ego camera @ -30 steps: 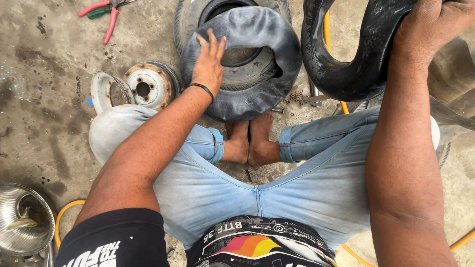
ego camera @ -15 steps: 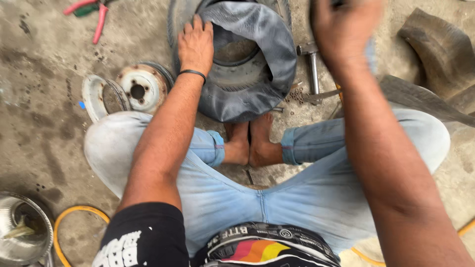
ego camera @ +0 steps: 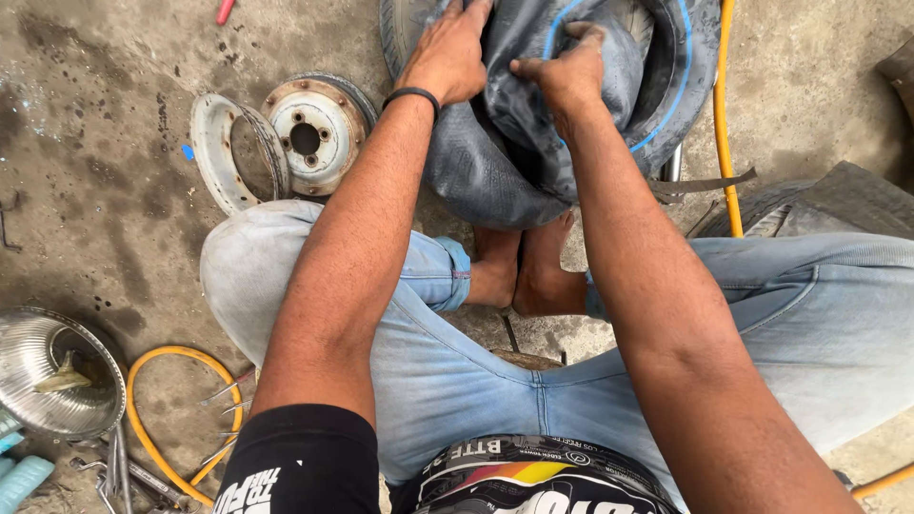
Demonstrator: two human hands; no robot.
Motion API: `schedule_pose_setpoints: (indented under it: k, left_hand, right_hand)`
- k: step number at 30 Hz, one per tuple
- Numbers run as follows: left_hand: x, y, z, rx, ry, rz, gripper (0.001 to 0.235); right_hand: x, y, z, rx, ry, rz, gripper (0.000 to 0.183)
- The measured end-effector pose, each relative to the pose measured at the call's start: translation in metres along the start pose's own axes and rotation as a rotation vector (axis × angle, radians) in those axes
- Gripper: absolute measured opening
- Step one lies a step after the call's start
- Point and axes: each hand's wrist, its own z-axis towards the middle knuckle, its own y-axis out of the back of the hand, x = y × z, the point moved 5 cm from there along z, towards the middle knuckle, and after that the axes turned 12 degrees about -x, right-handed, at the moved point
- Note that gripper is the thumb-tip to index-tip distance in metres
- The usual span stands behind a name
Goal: The person inserts a new inner tube into a motorcycle tire, then places a metal rim over the tire. They use a hammer to tap the rim into place and secure it with bolts, tightening them by hand.
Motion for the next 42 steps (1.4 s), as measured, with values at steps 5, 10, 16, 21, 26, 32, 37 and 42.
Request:
schedule_pose_setpoints:
  k: [5, 10, 16, 21, 26, 32, 37, 42]
  left_hand:
    - [0.000, -0.005, 0.004, -0.075, -0.003, 0.044, 0.067]
    - [-0.005, -0.001, 0.002, -0.213, -0.073, 0.175, 0.075]
    - [-0.006, -0.011, -0.004, -0.210, -0.125, 0.248, 0.049]
    - [-0.016, -0.029, 0.003, -0.294, -0.189, 0.243, 0.030]
    - [0.002, -0.005, 0.019, -0.432, -0.214, 0.295, 0.008]
    - [0.005, 0.047, 0.013, -0.556, -0.028, 0.147, 0.028]
    - [-0.012, 0.022, -0.014, 0.034, 0.229, 0.299, 0.067]
    - [-0.026, -0.007, -0.021, 0.024, 0.060, 0.323, 0.055]
  right_hand:
    - [-0.016, -0.010, -0.092, 0.282, 0.534, -0.380, 0.078]
    - [-0.049, -0.019, -0.139, 0.581, 0.540, -0.493, 0.068]
    - [-0.047, -0.024, -0.125, 0.307, -0.329, 0.309, 0.078]
    - [-0.036, -0.033, -0.159, 0.449, -0.119, -0.069, 0.086]
    - [0.014, -0.025, -0.161, 0.547, 0.381, -0.698, 0.058]
    - [0.105, 0.071, -0.095, 0.535, 0.700, -1.236, 0.035]
    - [0.061, 0.089, -0.099, 0.752, 0.622, -1.403, 0.049]
    - [0.000, 0.065, -0.077, 0.580, 0.034, -0.396, 0.090]
